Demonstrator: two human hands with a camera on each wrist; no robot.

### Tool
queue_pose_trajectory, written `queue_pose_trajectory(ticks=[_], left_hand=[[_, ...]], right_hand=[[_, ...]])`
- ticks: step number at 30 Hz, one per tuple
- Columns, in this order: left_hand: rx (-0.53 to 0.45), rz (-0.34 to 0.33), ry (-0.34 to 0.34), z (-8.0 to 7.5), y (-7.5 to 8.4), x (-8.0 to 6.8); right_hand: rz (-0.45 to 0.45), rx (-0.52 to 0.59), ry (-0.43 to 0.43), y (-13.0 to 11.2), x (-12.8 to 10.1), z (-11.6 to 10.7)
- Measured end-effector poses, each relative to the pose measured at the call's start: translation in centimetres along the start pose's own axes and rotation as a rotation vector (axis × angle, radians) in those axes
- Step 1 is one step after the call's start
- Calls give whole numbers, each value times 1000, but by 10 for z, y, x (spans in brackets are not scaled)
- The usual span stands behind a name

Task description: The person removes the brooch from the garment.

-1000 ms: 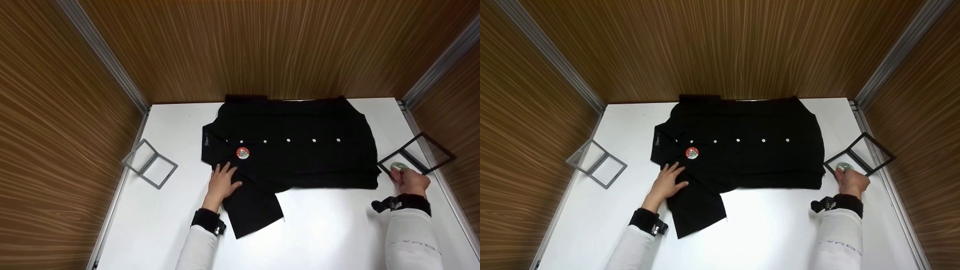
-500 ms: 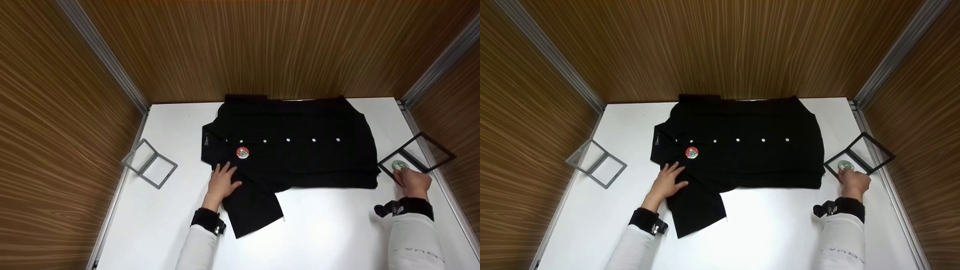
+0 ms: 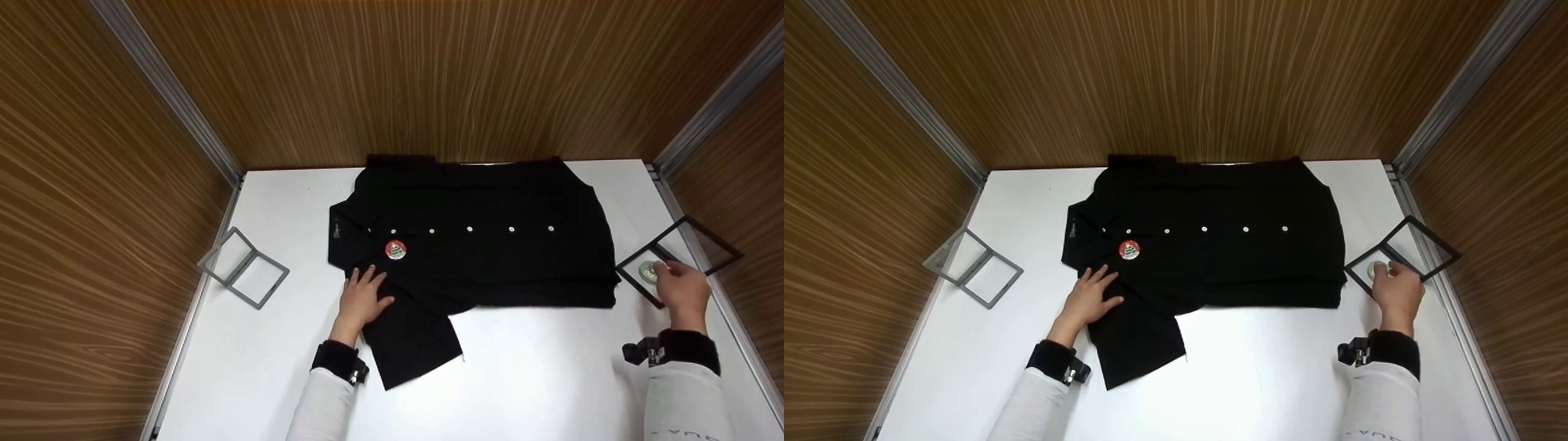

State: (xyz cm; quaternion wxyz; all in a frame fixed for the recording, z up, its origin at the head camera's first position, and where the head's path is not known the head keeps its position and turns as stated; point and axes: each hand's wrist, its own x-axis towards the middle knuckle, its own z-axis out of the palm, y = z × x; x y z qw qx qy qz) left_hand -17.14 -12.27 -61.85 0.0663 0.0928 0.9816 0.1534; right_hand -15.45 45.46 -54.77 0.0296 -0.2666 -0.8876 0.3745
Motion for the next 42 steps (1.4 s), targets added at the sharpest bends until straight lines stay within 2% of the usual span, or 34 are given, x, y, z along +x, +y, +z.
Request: queue_pose_trajectory(ticks=[4, 14, 17, 23, 25, 30, 35, 39, 42], left_hand=[[8, -2, -6, 0, 0, -1], [17, -4, 3, -1, 0, -1], [11, -6, 2, -1, 0, -1], [2, 3, 3, 0, 0, -1], [2, 5, 5, 0, 0, -2], [-10, 11, 4, 0, 1, -3], [8, 11, 1, -1, 1, -2], [31, 7, 0, -2, 1, -1], [31, 2, -8, -2, 1, -1]], right_hand=[[-59, -61, 54, -7, 4, -9], [-116, -173, 175, -24, 19, -33], [-109, -211, 143, -25, 26, -39], [-108, -317, -50, -21, 36, -49], [-118, -340, -89, -20, 39, -51], [-166, -397, -113, -17, 42, -50], [-238, -423, -83, -13, 44, -45], [-240, -428, -49, -12, 46, -44], [-185, -422, -73, -14, 48, -48]])
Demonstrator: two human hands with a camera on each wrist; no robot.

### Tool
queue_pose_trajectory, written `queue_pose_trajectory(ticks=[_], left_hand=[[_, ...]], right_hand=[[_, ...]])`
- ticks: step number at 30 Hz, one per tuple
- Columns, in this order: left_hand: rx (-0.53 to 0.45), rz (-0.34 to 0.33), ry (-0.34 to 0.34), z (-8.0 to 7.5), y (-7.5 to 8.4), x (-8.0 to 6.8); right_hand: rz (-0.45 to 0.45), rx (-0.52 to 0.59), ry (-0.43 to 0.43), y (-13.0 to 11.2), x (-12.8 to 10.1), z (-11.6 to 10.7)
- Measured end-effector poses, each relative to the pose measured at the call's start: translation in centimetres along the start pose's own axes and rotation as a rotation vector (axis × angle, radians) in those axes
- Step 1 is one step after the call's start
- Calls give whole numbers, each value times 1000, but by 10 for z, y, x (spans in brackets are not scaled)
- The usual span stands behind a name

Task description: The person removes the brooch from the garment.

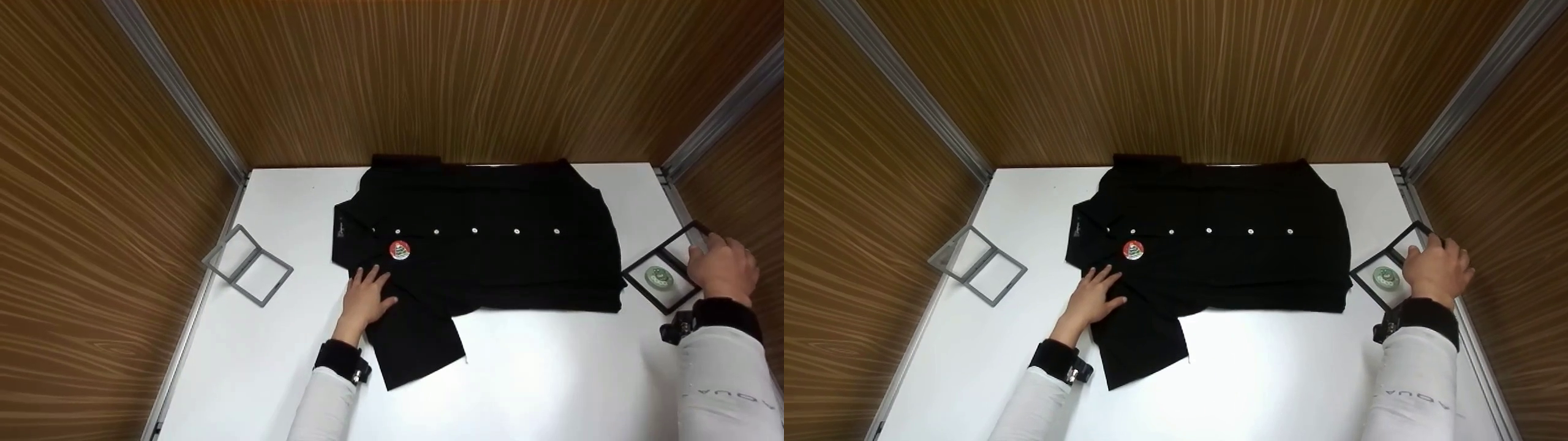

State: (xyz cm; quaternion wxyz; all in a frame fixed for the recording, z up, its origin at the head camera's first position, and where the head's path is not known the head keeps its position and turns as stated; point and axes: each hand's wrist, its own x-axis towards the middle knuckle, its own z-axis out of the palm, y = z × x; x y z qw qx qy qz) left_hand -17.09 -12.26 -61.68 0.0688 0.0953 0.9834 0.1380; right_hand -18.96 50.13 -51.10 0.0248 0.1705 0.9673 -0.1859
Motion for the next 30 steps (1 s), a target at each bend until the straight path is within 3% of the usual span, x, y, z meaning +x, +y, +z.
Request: queue_pose_trajectory(ticks=[7, 10, 15, 19, 30], left_hand=[[-7, -1, -4, 3, 0, 1], [-11, 1, -1, 3, 0, 0], [-7, -7, 11, 3, -1, 2], [-15, -1, 13, 4, -1, 1], [-7, 1, 29, 2, 0, 0]], right_hand=[[50, -1, -59, 2, 2, -10], [60, -31, -20, 2, 2, -10], [155, -34, 83, -3, 4, -6], [214, -15, 107, -5, 5, -5], [181, 50, 18, 8, 3, -11]])
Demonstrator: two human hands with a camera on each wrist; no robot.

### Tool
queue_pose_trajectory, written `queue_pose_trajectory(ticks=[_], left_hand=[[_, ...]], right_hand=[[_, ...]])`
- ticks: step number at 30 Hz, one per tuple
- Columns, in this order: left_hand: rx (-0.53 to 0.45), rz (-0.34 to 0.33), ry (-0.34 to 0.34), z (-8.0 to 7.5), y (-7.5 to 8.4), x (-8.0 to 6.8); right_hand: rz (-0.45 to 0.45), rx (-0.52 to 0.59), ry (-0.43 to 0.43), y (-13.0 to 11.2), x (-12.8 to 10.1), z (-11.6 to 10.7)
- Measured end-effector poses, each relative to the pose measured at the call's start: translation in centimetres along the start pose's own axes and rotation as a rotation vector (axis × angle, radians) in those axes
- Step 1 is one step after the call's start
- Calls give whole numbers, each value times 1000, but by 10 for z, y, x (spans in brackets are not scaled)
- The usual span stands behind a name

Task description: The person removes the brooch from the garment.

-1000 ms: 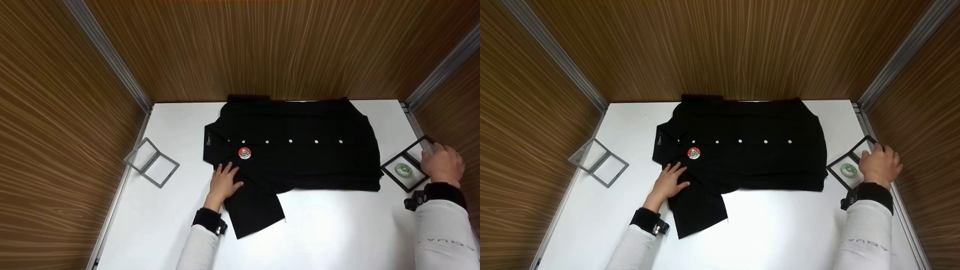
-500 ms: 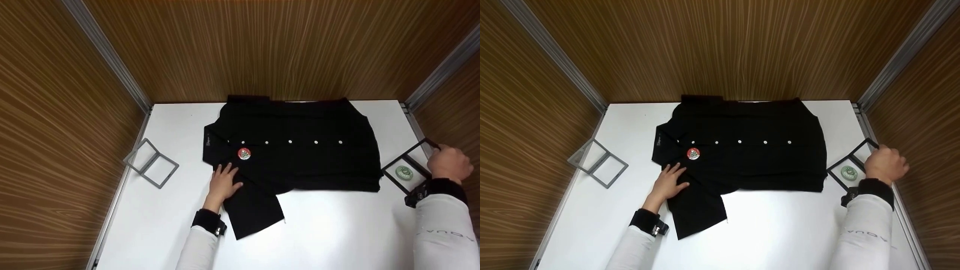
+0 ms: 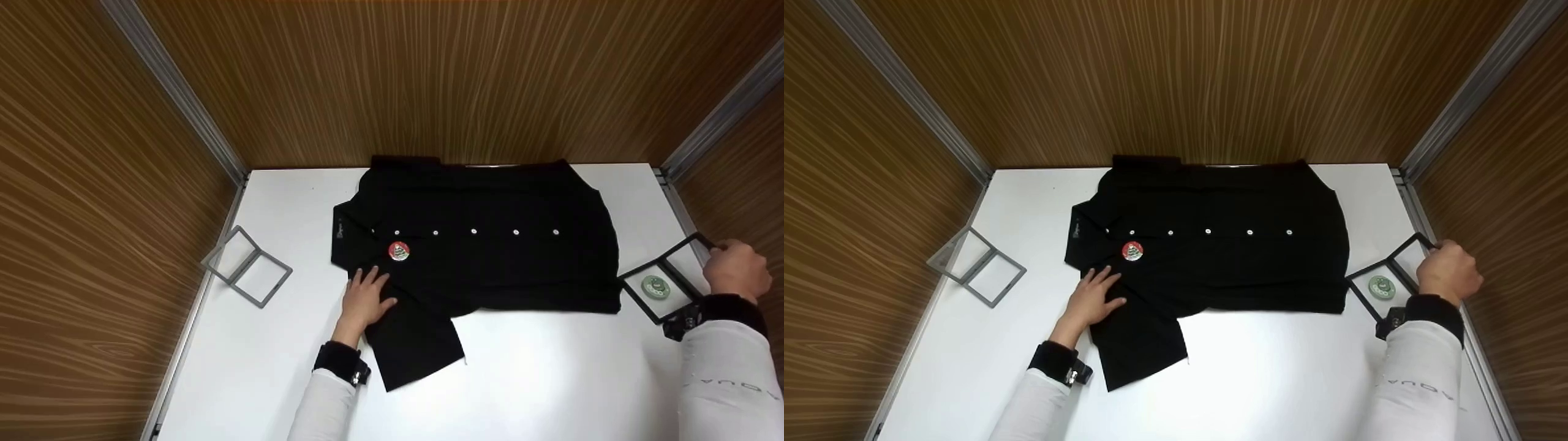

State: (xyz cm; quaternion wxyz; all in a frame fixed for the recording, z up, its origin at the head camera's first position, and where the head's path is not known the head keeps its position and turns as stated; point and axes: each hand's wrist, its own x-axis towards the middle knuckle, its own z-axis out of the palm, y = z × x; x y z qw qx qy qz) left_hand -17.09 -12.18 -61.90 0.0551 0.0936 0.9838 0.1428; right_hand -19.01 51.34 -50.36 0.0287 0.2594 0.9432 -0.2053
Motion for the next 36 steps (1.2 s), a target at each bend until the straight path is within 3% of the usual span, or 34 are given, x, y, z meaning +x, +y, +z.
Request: queue_pose_trajectory(ticks=[5, 12, 18, 24, 33, 36], left_hand=[[0, 5, -3, 0, -2, 0], [-27, -20, -24, -2, -7, 2], [-22, -19, -32, -2, -9, 1], [-13, -4, -13, -3, -8, -1], [-13, -10, -8, -3, -7, -1], [-24, -7, -8, -2, -8, -1]], right_hand=[[32, 118, 10, 6, -4, -2], [98, 271, 112, 1, -7, 1], [130, 315, 178, -1, -5, 4], [128, 339, 178, -2, -6, 8], [133, 376, 247, -3, -12, 15], [152, 405, 221, 0, -13, 20]])
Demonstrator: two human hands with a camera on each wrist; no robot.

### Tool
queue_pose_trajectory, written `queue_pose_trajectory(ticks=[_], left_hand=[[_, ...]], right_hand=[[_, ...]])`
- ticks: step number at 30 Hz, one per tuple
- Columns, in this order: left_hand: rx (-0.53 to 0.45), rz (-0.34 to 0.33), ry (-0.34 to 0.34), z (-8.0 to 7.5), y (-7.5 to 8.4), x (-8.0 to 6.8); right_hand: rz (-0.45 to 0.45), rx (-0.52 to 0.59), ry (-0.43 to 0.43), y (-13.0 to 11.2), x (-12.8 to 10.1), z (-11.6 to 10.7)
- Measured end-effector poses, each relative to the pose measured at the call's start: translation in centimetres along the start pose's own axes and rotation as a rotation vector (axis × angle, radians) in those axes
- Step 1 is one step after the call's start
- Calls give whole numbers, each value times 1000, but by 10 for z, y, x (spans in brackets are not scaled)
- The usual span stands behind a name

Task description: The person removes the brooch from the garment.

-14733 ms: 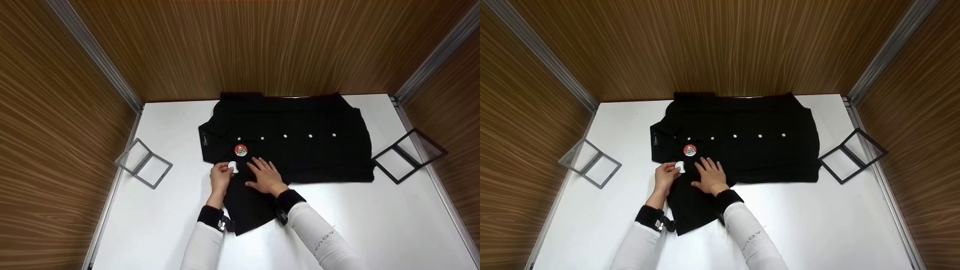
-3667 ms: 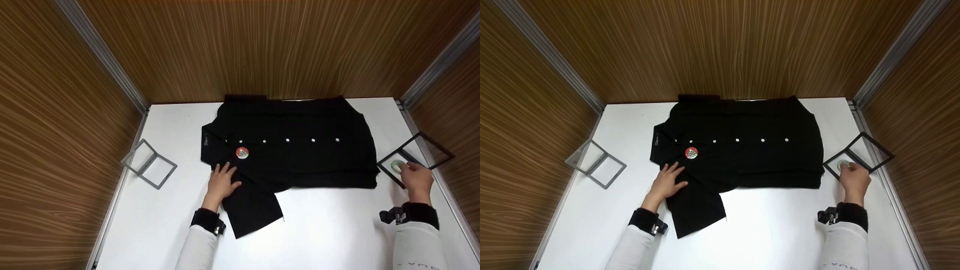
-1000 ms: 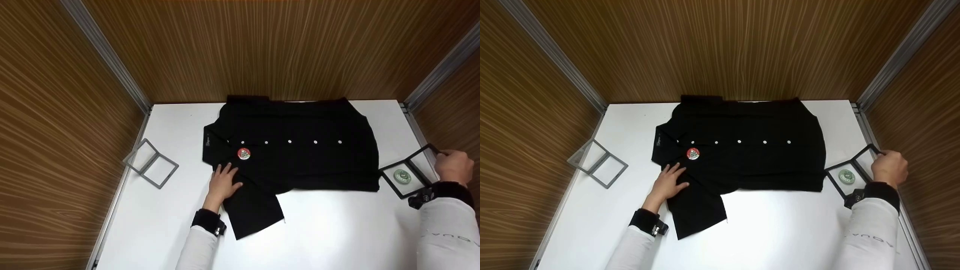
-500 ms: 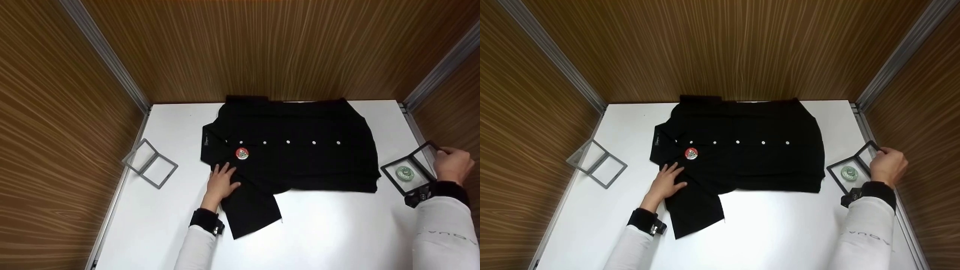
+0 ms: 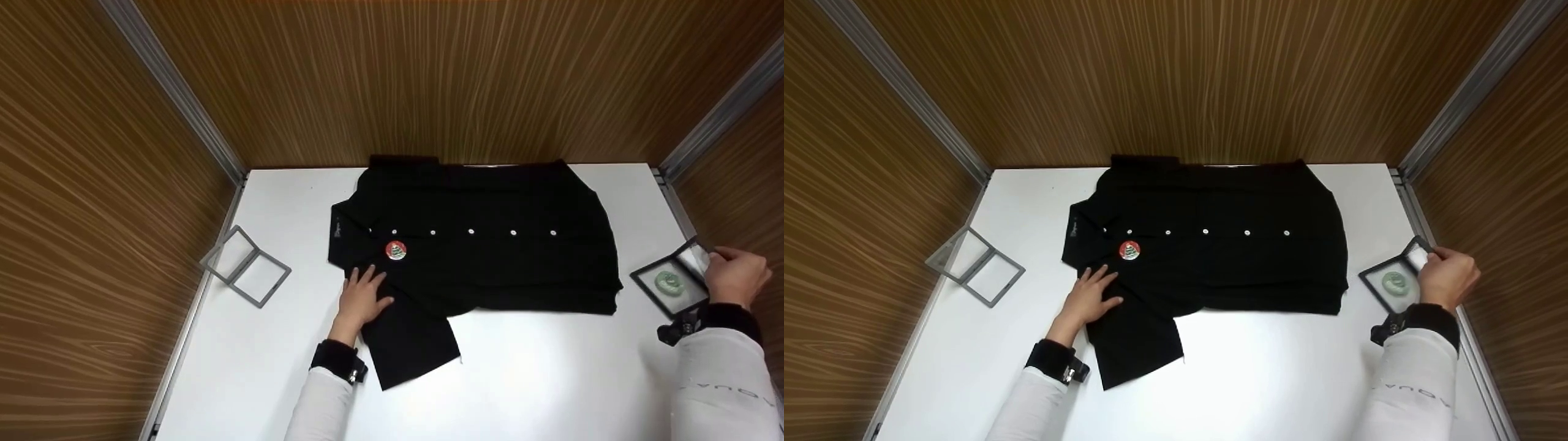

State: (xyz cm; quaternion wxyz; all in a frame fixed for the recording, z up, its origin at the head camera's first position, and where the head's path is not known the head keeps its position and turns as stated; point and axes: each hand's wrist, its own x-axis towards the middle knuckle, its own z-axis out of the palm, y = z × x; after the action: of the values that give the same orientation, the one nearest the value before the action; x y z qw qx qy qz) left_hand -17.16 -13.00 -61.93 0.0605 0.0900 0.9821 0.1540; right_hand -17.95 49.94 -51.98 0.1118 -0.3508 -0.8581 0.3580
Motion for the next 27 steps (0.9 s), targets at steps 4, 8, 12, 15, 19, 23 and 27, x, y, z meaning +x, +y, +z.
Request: queue_pose_trajectory(ticks=[4, 8, 12, 15, 19, 23, 27], left_hand=[[-7, 9, -5, 1, 0, 0], [-15, 21, 6, 0, -1, 0], [-13, 23, 12, 1, -1, -1], [-14, 14, 1, 0, 0, -2], [1, 2, -11, -1, 1, -1], [17, 0, -10, -1, 1, -1], [9, -3, -11, -1, 1, 0]], right_hand=[[-23, -10, -21, 11, -2, 7], [-158, -50, 15, 19, -3, 16], [-235, -78, -14, 23, -5, 23], [-244, -84, -50, 26, -7, 28], [-271, -107, -102, 32, -11, 33], [-347, -149, -148, 40, -15, 38], [-447, -180, -145, 45, -19, 43]])
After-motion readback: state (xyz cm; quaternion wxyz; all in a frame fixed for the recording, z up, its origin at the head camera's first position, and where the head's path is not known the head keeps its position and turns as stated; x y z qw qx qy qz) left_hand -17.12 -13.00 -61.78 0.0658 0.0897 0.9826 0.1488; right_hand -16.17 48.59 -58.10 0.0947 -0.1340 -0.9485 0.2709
